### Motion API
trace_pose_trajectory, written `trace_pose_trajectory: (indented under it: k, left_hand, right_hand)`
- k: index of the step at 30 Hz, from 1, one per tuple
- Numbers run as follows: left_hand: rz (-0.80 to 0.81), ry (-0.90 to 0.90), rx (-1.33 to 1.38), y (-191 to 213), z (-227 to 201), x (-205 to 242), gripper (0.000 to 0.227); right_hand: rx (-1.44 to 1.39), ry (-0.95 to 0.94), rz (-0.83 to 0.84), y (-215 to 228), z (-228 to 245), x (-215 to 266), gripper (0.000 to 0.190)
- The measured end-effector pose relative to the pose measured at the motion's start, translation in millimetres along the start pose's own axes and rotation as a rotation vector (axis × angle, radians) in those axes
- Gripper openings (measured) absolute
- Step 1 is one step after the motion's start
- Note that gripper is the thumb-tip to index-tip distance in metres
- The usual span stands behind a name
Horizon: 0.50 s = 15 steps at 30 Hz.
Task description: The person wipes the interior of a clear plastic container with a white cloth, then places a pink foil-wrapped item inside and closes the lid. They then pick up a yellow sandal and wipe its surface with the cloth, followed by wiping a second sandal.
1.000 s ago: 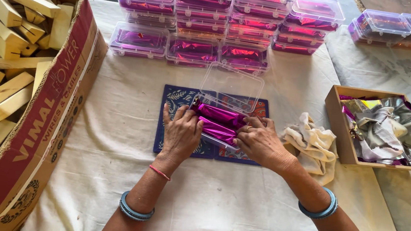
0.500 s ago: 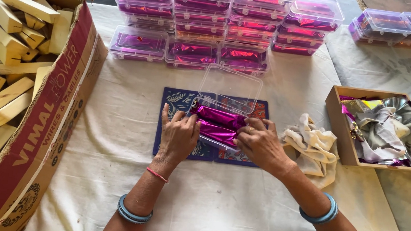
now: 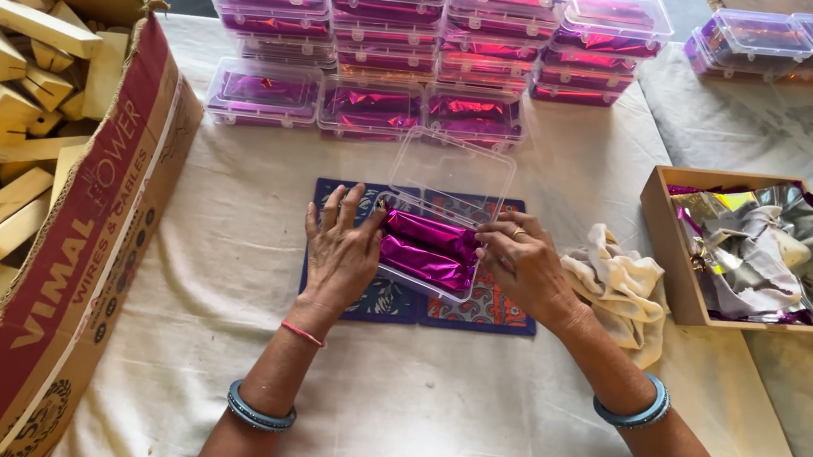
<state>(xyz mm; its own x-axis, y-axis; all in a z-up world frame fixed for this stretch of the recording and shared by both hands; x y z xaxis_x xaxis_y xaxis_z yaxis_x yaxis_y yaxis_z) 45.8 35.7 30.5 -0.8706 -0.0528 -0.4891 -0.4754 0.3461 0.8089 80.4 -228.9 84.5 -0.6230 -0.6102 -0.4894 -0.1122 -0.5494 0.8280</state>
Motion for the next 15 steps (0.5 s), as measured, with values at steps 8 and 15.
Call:
trace_pose_trajectory:
  k: [8,15]
  left_hand:
    - [0.202,0.025,-0.152,-14,-1,-3,0.042]
    - [0.185,0.122,0.051,-29,0,21,0.062]
  right_hand:
    - [0.180,-0.015,0.117,-25,-18,5,0.024]
    - [0.015,0.022,0.003,-31,-44,-14,0.015]
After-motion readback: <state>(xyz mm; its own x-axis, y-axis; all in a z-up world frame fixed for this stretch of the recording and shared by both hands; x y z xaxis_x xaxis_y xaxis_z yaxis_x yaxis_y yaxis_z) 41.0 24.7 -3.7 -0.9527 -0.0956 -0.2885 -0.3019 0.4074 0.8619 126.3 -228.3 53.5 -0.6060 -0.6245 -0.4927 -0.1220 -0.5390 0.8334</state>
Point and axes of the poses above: each hand's wrist, its own x-axis away from the middle knuckle, its own y-axis out of the back of the hand, z = x × y, the point moved 4 cm from there along -x, towards the middle knuckle, and after that the axes turned 1 degree about x, right-handed, at the moved point
